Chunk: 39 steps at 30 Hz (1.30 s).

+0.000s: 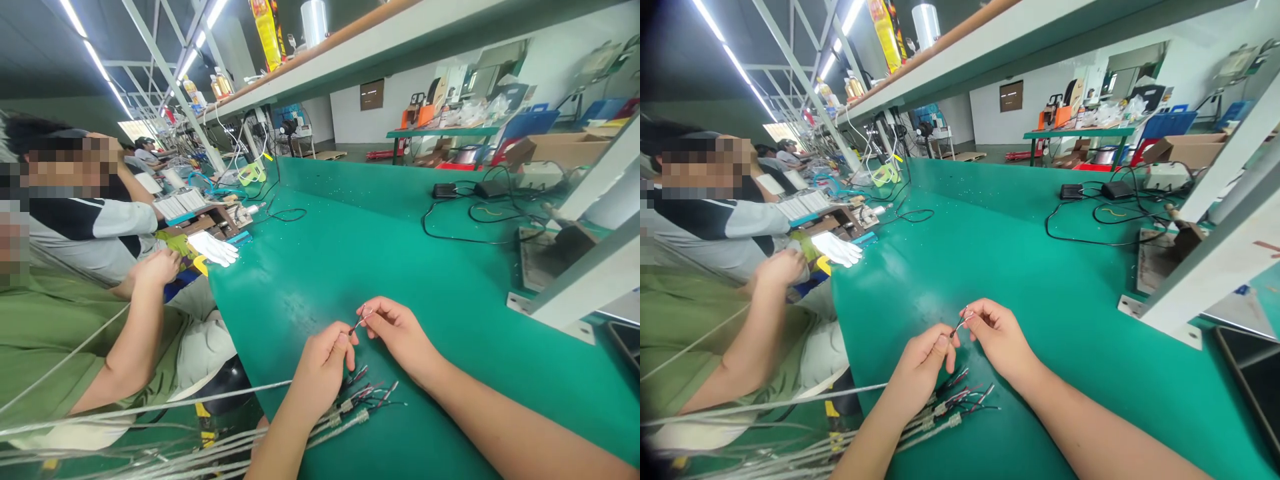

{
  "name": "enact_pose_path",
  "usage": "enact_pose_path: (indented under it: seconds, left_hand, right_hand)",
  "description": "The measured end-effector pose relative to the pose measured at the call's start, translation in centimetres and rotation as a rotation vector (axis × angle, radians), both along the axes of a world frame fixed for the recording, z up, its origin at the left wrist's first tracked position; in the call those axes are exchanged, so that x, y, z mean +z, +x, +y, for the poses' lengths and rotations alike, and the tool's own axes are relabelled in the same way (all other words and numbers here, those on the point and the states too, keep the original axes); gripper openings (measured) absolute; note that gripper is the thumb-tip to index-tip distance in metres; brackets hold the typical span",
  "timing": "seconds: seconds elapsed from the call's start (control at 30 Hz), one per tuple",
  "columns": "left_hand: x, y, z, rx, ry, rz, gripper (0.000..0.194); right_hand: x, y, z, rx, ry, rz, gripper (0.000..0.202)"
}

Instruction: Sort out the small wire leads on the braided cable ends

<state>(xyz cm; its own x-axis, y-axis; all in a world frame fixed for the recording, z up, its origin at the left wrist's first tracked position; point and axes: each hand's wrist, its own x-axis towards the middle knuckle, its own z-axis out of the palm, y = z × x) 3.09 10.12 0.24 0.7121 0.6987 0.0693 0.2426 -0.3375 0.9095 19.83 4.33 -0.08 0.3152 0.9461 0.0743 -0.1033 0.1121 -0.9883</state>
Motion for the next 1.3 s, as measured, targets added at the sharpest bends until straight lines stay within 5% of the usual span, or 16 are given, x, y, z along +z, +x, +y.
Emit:
enact_pose_path:
  seconds: [0.17,0.47,1.3]
  left_hand:
    - [-0.47,0.23,0.05,0.039,0.005,-0.021,0.014]
    - [-0.66,0.59,0.15,0.153,-0.136,-0.065,0.014]
    - [-1.0,0.26,0.0,0.095,-0.05,-0.045,0.004]
  right_hand:
    - [-0.45,-0.05,0.17,-0.055,0.006,0.002,0.016]
    - [0.03,-0.34,-0.02,0.085,0.055,-0.048,0.019]
    - [-0.5,-0.3,0.03,0.075,0.028,-0.141,0.031]
